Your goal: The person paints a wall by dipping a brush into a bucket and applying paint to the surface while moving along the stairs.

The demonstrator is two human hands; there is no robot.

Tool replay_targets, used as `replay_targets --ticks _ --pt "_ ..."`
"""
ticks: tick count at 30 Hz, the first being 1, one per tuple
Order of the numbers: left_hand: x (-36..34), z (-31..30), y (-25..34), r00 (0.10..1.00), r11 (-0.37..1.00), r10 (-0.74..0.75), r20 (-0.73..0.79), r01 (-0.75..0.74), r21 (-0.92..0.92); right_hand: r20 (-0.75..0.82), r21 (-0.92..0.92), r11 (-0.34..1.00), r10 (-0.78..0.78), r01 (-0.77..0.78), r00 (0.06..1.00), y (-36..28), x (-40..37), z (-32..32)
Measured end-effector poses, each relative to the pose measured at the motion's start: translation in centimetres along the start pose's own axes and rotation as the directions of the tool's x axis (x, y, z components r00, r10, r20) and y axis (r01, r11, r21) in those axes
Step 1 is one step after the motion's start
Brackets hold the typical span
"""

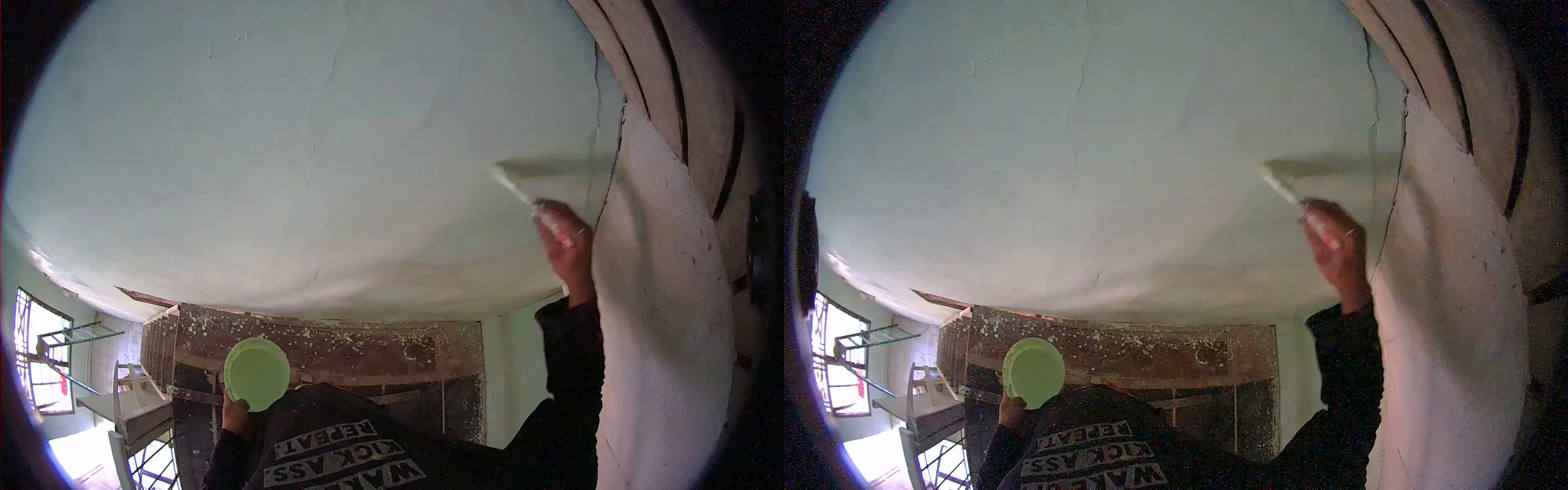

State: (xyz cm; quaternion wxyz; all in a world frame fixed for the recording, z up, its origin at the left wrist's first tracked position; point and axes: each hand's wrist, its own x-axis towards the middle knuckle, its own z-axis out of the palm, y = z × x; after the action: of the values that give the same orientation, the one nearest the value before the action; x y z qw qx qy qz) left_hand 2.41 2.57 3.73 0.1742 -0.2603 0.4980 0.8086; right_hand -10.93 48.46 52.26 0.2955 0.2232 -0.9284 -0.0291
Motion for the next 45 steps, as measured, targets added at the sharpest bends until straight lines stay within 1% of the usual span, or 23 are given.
replay_targets --ticks 2,4,6,9,10,11,15,17,19,21,22,23,24,27,30,33,35,36,38,40,42,44,45 --pt "3.5 -4.8 -5.8 0.968 0.986 0.127 0.216 -0.147 0.080 -0.008 -0.087 0.992 0.091 -0.091 0.996 2.2 1.3 -2.4" --pt "4.1 -5.6 -6.4 0.978 0.970 0.105 0.182 -0.140 0.197 -0.158 -0.155 0.978 0.115 -0.140 0.981 5.0 2.8 -5.3" --pt "3.5 -4.8 -5.8 0.986 0.942 0.086 0.142 -0.127 0.310 -0.245 -0.372 0.923 0.005 -0.099 0.969 5.2 4.4 -8.2" --pt "0.5 -1.4 -1.9 0.984 0.977 0.152 0.089 -0.164 0.139 -0.320 -0.465 0.881 -0.083 -0.080 0.944 4.6 4.5 -7.7" --pt "0.2 -1.3 -1.4 0.985 0.994 0.078 0.154 -0.066 -0.086 -0.330 -0.501 0.864 -0.148 -0.041 0.932 4.5 4.1 -7.0" --pt "0.0 -1.3 -1.2 0.972 0.953 0.020 0.232 0.052 -0.300 -0.321 -0.444 0.895 -0.108 -0.049 0.941 5.5 2.7 -5.0" --pt "-0.1 -2.0 -2.1 0.971 0.983 0.116 0.210 -0.082 -0.165 -0.122 -0.184 0.983 -0.003 -0.019 0.992 3.7 -3.6 3.1" --pt "-1.9 0.7 0.9 0.982 0.943 0.084 0.172 -0.023 -0.332 -0.106 -0.087 0.995 0.039 -0.049 0.994 2.5 -4.1 3.9" --pt "-1.4 0.3 0.3 0.987 0.979 0.068 0.148 -0.037 -0.199 -0.050 0.128 0.986 0.114 -0.107 0.992 2.0 -3.6 2.6" --pt "0.1 -1.2 -1.5 0.991 0.998 0.046 0.125 -0.039 -0.057 -0.060 -0.111 0.994 -0.017 0.010 0.998 2.2 -0.1 -1.0" --pt "1.5 -2.5 -3.2 0.990 0.998 0.055 0.133 -0.050 -0.040 -0.118 -0.071 0.983 0.162 -0.171 0.980 2.6 1.5 -2.6" --pt "2.2 -3.0 -4.2 0.988 0.998 0.064 0.141 -0.062 -0.023 -0.177 -0.167 0.986 -0.004 -0.026 0.984 3.4 3.7 -4.7" --pt "2.1 -2.7 -4.1 0.988 0.998 0.061 0.145 -0.058 -0.023 -0.248 -0.213 0.974 0.022 -0.077 0.969 4.1 5.3 -6.3" --pt "0.8 -0.4 -1.8 0.985 0.982 0.106 0.140 -0.125 0.139 -0.283 -0.422 0.906 -0.170 0.037 0.944 3.3 8.3 -8.9" --pt "-0.9 1.2 0.6 1.000 0.995 0.005 0.024 -0.008 0.104 -0.292 -0.575 0.815 -0.289 0.074 0.912 2.3 8.6 -7.8" --pt "-0.9 0.5 0.4 0.995 0.998 0.050 0.082 -0.053 0.028 -0.304 -0.503 0.864 -0.211 0.032 0.929 1.8 6.9 -3.3" --pt "0.3 -1.2 -1.0 0.999 0.869 0.032 0.030 -0.042 0.493 -0.227 -0.312 0.949 -0.118 0.042 0.967 1.0 4.3 0.4" --pt "1.6 -2.9 -3.3 0.999 0.871 0.034 0.025 -0.042 0.489 -0.149 -0.241 0.967 -0.118 0.080 0.982 -0.2 3.1 1.7" --pt "4.3 -6.2 -8.0 0.964 0.924 0.228 0.139 -0.259 0.280 -0.074 -0.164 0.979 -0.131 0.118 0.989 -2.2 1.6 2.6" --pt "3.7 -5.1 -7.0 0.948 0.913 0.266 0.173 -0.305 0.270 0.091 0.051 0.999 -0.016 0.011 0.996 -3.1 1.5 2.5" --pt "1.8 -2.9 -4.2 0.931 0.900 0.294 0.215 -0.345 0.265 0.039 -0.031 0.999 -0.017 0.018 0.999 -1.7 3.2 0.5" --pt "-0.7 -0.4 -0.1 0.987 0.992 0.097 0.125 -0.106 0.067 -0.109 -0.159 0.987 -0.024 0.007 0.994 0.3 5.7 -2.6" --pt "-0.6 -0.5 -0.4 0.988 0.992 0.096 0.124 -0.105 0.066 -0.205 -0.203 0.979 -0.033 -0.009 0.978 0.9 7.2 -4.1"
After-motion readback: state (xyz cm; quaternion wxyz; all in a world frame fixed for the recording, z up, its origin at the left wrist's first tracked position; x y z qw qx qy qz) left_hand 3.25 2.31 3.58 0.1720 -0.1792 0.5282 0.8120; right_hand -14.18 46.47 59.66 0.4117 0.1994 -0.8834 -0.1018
